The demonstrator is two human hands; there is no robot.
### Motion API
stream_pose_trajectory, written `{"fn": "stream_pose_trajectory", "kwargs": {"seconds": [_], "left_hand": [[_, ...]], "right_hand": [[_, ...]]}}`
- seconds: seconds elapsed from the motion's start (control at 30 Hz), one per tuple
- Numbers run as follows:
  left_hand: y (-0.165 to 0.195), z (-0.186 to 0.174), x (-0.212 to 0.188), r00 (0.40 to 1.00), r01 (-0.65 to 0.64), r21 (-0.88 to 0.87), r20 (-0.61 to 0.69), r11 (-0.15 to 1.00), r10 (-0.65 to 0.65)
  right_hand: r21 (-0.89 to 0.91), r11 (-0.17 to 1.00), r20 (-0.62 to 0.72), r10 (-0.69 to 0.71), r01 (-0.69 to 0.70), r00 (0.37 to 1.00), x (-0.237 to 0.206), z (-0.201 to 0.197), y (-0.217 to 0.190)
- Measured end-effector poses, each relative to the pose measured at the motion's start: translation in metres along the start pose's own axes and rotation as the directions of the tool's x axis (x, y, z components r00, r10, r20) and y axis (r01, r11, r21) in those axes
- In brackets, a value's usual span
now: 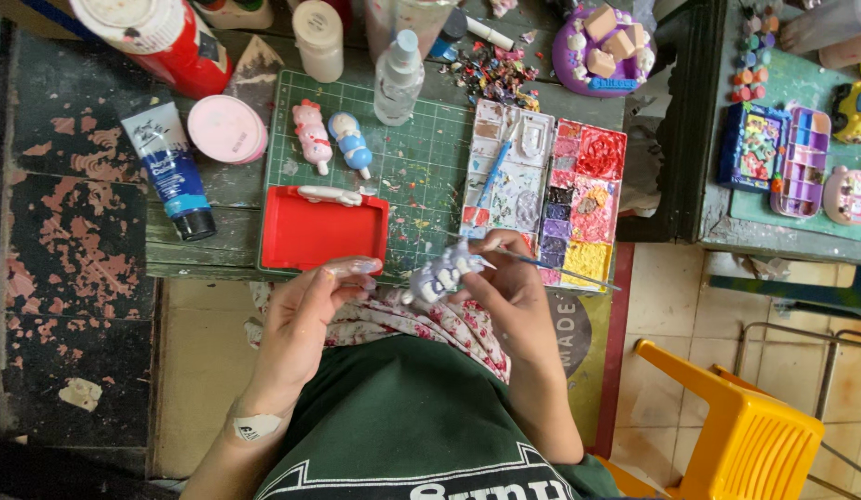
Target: The person paints a small gray figurine with a fine brush, applying white paint to the eyes and other details. They rotate the figurine to access different sides and dip the brush into a water container to clean it. The person continues adding details to the figurine's face and body.
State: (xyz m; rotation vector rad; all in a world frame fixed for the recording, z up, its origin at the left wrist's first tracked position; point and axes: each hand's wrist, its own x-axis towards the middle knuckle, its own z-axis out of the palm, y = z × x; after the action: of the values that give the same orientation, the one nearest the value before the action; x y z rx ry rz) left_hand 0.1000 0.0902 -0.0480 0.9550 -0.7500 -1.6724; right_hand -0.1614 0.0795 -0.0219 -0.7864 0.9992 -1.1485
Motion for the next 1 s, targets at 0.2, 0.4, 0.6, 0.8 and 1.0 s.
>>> {"fn": "stream_pose_trajectory", "kwargs": {"seconds": [0.2, 0.4, 0.6, 0.8, 1.0], "left_hand": [[-0.001, -0.002, 0.001, 0.998, 0.047, -0.115, 0.052, 0.992, -0.042], [0.023, -0.016, -0.004, 0.955, 0.147, 0.26, 0.213, 0.954, -0.205], [0.034, -0.062, -0.01, 0.995, -0.015, 0.992, 0.027, 0.123, -0.096], [0.01, -0.075, 0.012, 0.952, 0.156, 0.946, -0.067, 0.284, -0.299], [0.019, -0.087, 0.012, 0.972, 0.082, 0.936, 0.001, 0.343, -0.236]], "right_hand": [[-0.076, 0.996, -0.069, -0.044, 0.039, 0.997, -0.001, -0.01, 0.001], [0.04, 0.998, -0.105, -0.037, 0.041, 0.994, -0.005, -0.021, -0.006], [0.03, 0.997, -0.138, -0.067, 0.072, 0.988, -0.004, -0.03, -0.007], [0.0, 0.996, -0.129, -0.083, 0.084, 0.988, -0.002, -0.029, -0.004], [-0.087, 0.993, -0.051, -0.083, 0.079, 0.995, 0.005, -0.013, 0.003]]}}
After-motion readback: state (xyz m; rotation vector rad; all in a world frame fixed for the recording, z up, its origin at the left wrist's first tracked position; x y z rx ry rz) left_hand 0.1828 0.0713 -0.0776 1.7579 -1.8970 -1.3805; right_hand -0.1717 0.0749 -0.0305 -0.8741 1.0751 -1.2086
